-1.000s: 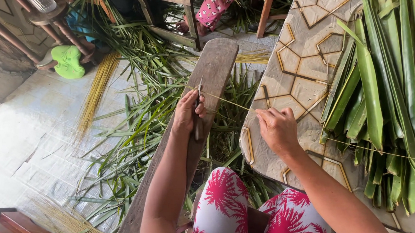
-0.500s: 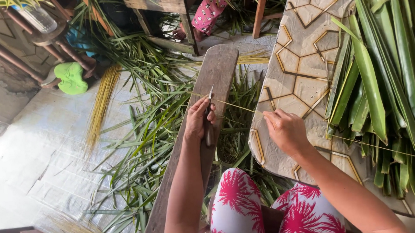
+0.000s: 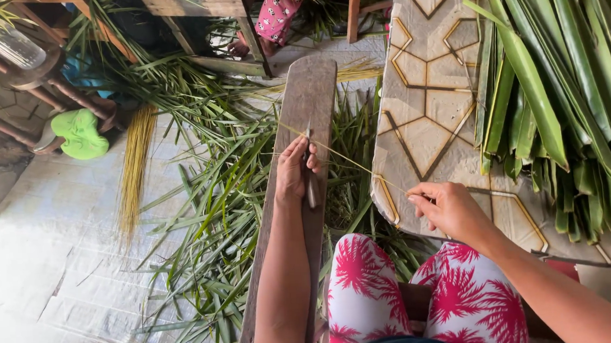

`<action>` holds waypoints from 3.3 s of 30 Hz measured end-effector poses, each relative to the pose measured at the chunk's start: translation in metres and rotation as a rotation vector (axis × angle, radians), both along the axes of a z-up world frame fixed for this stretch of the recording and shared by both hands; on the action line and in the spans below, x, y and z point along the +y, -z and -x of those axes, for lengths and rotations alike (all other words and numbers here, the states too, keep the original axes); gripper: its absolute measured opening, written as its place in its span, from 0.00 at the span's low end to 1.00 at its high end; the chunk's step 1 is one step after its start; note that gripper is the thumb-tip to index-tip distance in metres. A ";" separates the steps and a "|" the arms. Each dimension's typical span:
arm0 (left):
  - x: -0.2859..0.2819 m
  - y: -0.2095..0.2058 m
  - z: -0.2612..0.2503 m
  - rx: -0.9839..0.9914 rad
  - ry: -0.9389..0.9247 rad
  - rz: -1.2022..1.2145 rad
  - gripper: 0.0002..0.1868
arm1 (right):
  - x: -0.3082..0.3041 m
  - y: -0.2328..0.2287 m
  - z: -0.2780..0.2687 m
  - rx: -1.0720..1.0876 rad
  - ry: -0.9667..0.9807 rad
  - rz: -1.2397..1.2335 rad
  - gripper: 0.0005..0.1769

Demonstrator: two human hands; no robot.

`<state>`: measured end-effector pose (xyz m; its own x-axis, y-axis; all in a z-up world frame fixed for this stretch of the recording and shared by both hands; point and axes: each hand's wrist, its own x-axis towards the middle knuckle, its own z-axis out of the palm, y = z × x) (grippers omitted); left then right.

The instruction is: Stripping the leafy part from palm leaf midribs using a small knife to prepare material for broom making

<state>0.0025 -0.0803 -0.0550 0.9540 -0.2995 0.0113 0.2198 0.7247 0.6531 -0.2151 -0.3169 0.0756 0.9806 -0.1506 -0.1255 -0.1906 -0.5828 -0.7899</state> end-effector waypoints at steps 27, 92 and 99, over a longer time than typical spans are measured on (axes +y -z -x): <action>-0.048 -0.020 0.089 0.187 0.436 -0.167 0.12 | 0.028 0.059 -0.046 -0.253 0.021 0.097 0.07; -0.051 -0.028 0.094 0.096 0.383 -0.203 0.14 | 0.014 0.059 -0.031 -0.376 -0.119 0.055 0.08; -0.041 -0.025 0.084 0.140 0.405 -0.189 0.12 | 0.016 0.058 -0.021 -0.368 -0.104 0.041 0.07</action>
<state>-0.0811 -0.1217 -0.0297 0.7482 -0.6328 -0.1994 0.5557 0.4335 0.7094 -0.1943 -0.3005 0.0175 0.9692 -0.0455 0.2419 0.1633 -0.6166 -0.7702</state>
